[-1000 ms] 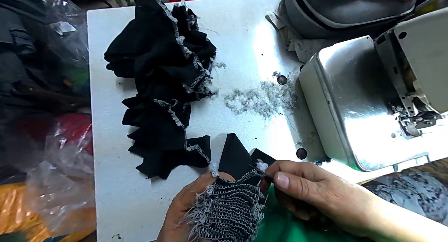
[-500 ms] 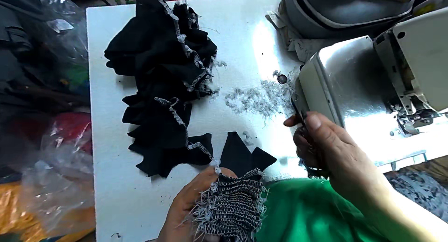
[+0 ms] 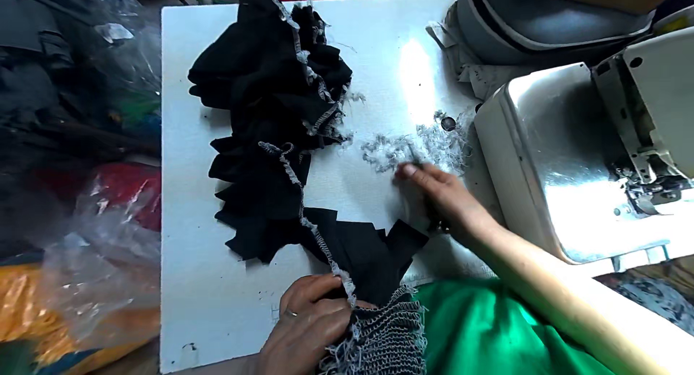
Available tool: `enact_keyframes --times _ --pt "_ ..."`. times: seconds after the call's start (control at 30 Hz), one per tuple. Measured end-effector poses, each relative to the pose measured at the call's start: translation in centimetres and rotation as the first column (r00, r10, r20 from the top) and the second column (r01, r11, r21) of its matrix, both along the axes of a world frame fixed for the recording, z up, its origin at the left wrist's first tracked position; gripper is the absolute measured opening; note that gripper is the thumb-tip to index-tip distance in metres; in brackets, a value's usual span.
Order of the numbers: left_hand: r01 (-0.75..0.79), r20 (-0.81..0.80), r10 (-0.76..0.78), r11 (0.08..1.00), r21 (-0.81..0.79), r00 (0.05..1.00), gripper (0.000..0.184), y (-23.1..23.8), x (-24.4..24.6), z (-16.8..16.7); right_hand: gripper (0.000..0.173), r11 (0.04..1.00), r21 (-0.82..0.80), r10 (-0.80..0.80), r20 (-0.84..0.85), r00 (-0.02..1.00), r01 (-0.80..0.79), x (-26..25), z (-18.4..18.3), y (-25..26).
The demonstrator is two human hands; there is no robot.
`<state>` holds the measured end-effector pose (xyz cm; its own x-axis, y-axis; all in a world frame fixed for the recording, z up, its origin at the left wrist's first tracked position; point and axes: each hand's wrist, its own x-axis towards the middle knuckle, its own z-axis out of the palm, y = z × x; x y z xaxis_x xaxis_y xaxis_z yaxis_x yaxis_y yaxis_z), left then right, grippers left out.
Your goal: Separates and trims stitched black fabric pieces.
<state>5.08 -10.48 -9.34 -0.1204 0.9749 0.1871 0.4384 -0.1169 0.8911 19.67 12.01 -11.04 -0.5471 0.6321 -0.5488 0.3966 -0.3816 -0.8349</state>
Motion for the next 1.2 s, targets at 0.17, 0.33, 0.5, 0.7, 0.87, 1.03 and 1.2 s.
enact_keyframes --times 0.17,0.33,0.5,0.7,0.87,1.03,1.2 --pt "-0.081 -0.239 0.096 0.994 0.074 0.966 0.024 -0.2 1.7 0.6 0.034 0.986 0.135 0.101 -0.051 0.994 -0.093 0.8 3.0 0.4" --pt "-0.106 -0.378 0.167 0.978 0.178 0.911 0.021 0.4 3.0 0.3 0.033 0.587 0.650 0.544 0.125 0.830 -0.483 2.7 4.4 -0.9" --pt "-0.033 -0.219 0.067 0.987 0.154 0.973 0.019 0.5 2.8 -0.1 0.050 0.523 0.535 0.766 0.046 0.641 -0.663 3.6 5.7 -0.2" --pt "-0.050 -0.031 0.056 0.985 0.168 0.998 0.016 0.5 3.4 -0.5 0.055 0.422 0.328 0.890 0.026 0.454 -0.845 3.4 6.3 0.6" --pt "-0.019 -0.097 0.040 0.978 0.207 0.994 0.017 0.6 3.3 -0.6 0.046 0.401 0.245 0.913 -0.036 0.405 -0.883 3.1 6.4 1.0" --pt "0.002 -0.106 0.021 0.978 0.211 0.994 0.016 0.8 3.2 -0.7 0.045 0.370 0.254 0.928 -0.055 0.368 -0.894 2.9 6.3 0.9" --pt "0.024 -0.089 -0.003 0.973 0.229 0.996 0.017 1.0 3.2 -1.1 0.042 0.403 0.304 0.915 -0.131 0.381 -0.863 2.6 6.0 0.3"
